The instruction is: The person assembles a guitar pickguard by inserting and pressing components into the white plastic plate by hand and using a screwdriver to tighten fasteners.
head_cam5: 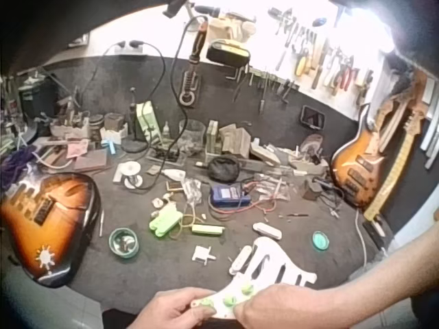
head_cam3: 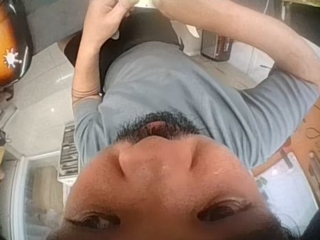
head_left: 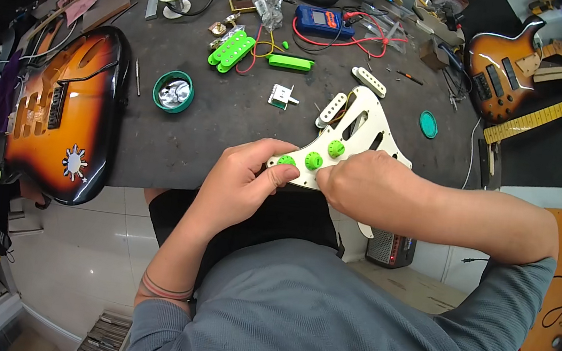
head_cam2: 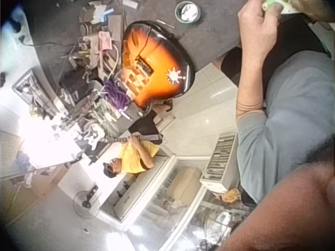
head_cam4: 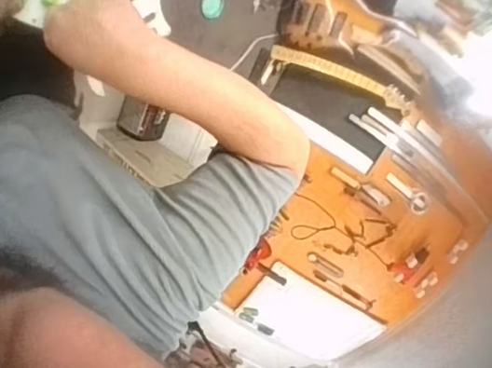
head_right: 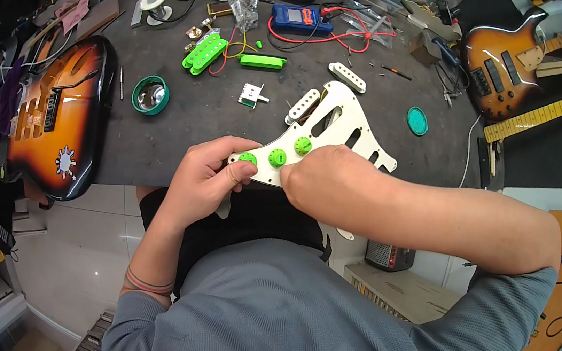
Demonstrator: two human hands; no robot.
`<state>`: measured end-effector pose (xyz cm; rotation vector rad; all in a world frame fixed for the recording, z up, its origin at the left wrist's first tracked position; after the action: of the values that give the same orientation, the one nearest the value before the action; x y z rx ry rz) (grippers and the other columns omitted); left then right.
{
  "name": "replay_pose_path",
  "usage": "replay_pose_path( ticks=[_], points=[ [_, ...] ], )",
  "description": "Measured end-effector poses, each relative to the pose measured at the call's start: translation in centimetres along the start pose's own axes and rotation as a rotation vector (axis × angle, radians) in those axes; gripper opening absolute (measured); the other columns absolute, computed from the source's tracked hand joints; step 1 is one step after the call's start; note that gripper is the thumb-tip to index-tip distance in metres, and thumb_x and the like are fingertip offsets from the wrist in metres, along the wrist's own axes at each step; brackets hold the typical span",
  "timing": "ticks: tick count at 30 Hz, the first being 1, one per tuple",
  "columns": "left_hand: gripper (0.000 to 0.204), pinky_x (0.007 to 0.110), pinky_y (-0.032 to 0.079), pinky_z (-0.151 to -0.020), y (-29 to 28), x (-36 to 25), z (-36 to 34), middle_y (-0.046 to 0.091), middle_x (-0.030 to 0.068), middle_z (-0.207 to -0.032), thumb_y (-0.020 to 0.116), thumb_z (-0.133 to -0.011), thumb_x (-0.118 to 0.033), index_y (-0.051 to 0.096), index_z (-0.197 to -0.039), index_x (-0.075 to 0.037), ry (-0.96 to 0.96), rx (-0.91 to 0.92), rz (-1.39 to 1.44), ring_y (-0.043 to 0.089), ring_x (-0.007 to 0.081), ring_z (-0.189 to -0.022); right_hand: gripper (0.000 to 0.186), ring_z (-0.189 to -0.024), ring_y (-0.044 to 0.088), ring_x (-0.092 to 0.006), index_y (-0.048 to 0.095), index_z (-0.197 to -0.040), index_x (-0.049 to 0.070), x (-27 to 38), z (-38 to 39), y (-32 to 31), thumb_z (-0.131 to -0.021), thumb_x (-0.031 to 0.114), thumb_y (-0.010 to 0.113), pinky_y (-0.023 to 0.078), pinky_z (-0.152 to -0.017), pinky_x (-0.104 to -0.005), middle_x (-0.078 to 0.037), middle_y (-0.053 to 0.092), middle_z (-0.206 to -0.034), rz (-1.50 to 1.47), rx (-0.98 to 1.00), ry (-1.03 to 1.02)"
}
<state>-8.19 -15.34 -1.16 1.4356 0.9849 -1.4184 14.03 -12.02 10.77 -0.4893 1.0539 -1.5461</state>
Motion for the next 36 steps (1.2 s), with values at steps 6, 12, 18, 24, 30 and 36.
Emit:
replay_pose_path(
  ticks=[6,12,18,24,30,36],
  points=[
    [0.030,0.032,0.055,-0.070,-0.4,-0.2,0.1,0.077,0.0093,-0.096,0.078,-0.109,-0.018,0.077,-0.131,0.002,0.040,0.003,-0.023,0.071,0.0130,-0.077,0.014,-0.070,0.079,-0.0357,0.069,-0.093,0.001,-2.2,-0.7,1.6,-0.091,0.013,0.076,0.062,-0.064,-0.0473,-0.015,0.074,-0.072,-0.396,-0.043,-0.025],
    [0.030,0.031,0.056,-0.071,-0.6,0.0,0.1,0.078,0.0095,-0.097,0.077,-0.109,-0.018,0.077,-0.131,0.003,0.043,0.005,0.010,0.071,0.0129,-0.077,0.016,-0.071,0.078,-0.0382,0.068,-0.093,0.002,-2.5,-0.9,1.9,-0.093,0.016,0.075,0.062,-0.066,-0.0499,-0.018,0.073,-0.073,-0.496,-0.088,-0.095],
    [0.030,0.026,0.057,-0.071,-1.1,0.5,-0.4,0.077,0.0033,-0.094,0.076,-0.112,-0.018,0.077,-0.133,0.003,0.000,0.010,0.080,0.068,0.0070,-0.079,0.017,-0.073,0.077,-0.0388,0.068,-0.093,0.001,-3.4,0.6,-0.6,-0.092,0.016,0.077,0.062,-0.067,-0.0490,-0.017,0.073,-0.076,-0.449,-0.074,-0.010],
    [0.030,0.025,0.057,-0.072,-1.4,0.3,0.1,0.076,0.0018,-0.097,0.074,-0.113,-0.018,0.076,-0.134,0.002,0.027,-0.043,0.074,0.067,0.0062,-0.081,0.013,-0.098,0.075,-0.0416,0.069,-0.109,0.003,-10.8,2.2,3.3,-0.102,0.014,0.069,0.060,-0.085,-0.0511,-0.017,0.075,-0.102,-0.466,-0.478,0.576],
    [0.029,0.024,0.057,-0.074,-1.1,-0.3,0.0,0.076,0.0010,-0.103,0.071,-0.113,-0.016,0.075,-0.136,0.000,-0.052,-0.057,0.129,0.067,0.0048,-0.084,0.017,-0.101,0.066,-0.0416,0.068,-0.117,-0.001,-17.8,0.8,13.4,-0.104,0.011,0.071,0.055,-0.092,-0.0463,-0.022,0.066,-0.108,-0.618,-0.633,0.659],
    [0.026,0.025,0.054,-0.074,-0.5,0.6,-0.1,0.071,-0.0022,-0.096,0.071,-0.113,-0.021,0.074,-0.130,-0.002,-0.015,-0.079,0.113,0.065,0.0052,-0.083,0.023,-0.118,0.069,-0.0413,0.070,-0.128,0.003,-14.7,0.0,12.6,-0.106,0.001,0.063,0.056,-0.105,-0.0414,-0.018,0.066,-0.126,-0.771,-0.738,0.535]
  ],
)
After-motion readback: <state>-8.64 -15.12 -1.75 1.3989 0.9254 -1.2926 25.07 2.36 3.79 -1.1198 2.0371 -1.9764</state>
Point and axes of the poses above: each hand's wrist, its own z-axis away from the middle knuckle, its own y-axis out of the palm, x = y × z, the point moved 1 cm from there along -z, towards the middle knuckle
